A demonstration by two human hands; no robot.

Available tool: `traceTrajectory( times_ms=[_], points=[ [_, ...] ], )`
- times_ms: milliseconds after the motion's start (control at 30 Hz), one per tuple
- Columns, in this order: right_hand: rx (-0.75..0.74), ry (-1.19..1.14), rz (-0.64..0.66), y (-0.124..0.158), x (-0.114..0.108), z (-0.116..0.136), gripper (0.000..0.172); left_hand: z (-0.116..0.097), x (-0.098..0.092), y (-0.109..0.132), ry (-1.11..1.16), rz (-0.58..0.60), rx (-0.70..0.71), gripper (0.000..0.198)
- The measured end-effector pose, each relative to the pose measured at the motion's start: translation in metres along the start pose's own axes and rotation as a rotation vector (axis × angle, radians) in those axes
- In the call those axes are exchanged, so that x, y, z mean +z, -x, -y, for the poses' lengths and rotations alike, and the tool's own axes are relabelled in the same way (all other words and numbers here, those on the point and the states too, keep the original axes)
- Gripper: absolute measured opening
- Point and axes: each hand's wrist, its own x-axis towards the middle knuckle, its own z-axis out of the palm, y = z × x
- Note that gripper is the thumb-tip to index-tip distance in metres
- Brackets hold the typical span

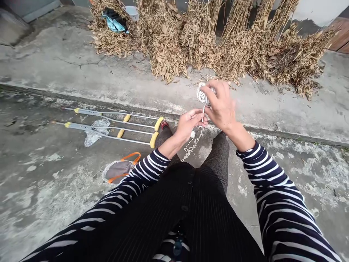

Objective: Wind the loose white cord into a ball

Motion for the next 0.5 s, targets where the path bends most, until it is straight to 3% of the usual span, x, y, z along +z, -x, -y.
traceTrajectory(
  times_ms=[100,267,500],
  points=[
    [-0.014,-0.022,0.057,0.002,0.002,-0.002,0.051,-0.006,0.0,0.004,-0.001,0.0,-0.088,0.016],
    [-0.008,-0.04,0.085,0.005,0.007,-0.012,0.048,-0.019,-0.024,0.012,0.018,0.113,-0.261,0.014],
    [-0.021,-0.066,-0.054,0.009,0.026,-0.045,0.049,-0.022,-0.043,0.049,0.071,0.276,-0.404,0.023]
  ],
)
